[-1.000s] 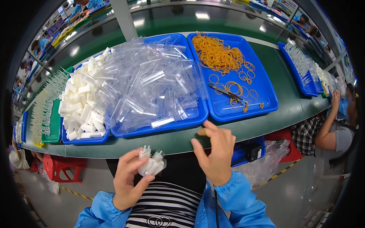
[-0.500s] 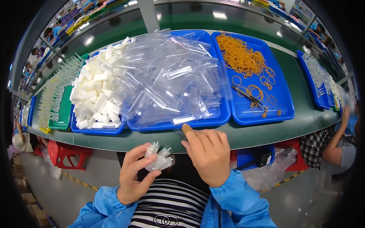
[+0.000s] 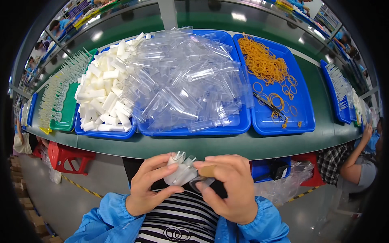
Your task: The person assembles small white plastic components by inserting them into clear plastic tubes. They then secure the assembled units with a rubber band using a pair of scissors. The finished items are placed into a green tray on the assembly line.
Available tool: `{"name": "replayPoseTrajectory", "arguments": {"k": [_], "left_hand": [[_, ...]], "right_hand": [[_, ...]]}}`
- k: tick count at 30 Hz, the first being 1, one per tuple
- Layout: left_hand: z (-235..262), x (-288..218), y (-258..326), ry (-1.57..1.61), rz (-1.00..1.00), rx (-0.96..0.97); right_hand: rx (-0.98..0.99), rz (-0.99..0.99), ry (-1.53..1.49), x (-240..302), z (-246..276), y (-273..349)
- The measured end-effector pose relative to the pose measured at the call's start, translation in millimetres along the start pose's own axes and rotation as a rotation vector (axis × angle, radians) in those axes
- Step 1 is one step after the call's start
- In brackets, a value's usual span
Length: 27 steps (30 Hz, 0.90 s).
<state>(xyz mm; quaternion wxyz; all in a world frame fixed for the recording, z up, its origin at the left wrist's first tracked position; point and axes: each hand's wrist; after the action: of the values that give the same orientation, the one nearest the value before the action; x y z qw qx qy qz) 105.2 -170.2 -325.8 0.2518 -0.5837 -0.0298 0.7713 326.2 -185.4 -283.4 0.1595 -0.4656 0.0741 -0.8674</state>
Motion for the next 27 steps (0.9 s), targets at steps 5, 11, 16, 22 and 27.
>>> {"name": "replayPoseTrajectory", "arguments": {"k": [5,11,16,22,27], "left_hand": [[-0.1,-0.2,-2.2,-0.030,0.011,0.026],[-1.0,-0.3,-1.3,0.004,0.031,-0.007],[-0.1,-2.1,-1.9,-0.024,0.033,-0.016],[-8.8,-3.2,-3.9,0.184,0.154,-0.010],[-11.6,-4.6,-3.0,0.404,0.257,0.026]], "right_hand": [[0.072,0.112,0.015,-6.0,0.8,-2.9],[-0.008,-0.021,-0.196,-11.7,-2.5,-5.6],[-0.128,-0.144,-0.439,-11.6,-1.3,-10.3],[-0.233,-0.252,-0.912,-2.0,-6.3,-14.6],[-0.152,-0.195,-0.701,-13.8,-10.0,-8.7]]}}
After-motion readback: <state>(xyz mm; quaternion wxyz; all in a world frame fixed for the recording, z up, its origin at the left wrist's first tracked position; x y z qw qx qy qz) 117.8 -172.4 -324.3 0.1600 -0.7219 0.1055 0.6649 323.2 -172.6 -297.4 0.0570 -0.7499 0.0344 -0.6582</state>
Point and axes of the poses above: each hand's wrist, its own y-axis away from the middle knuckle, its own z-axis out of the back of the hand, x = y × z, and after that the axes turned 1 degree about -y, right-handed
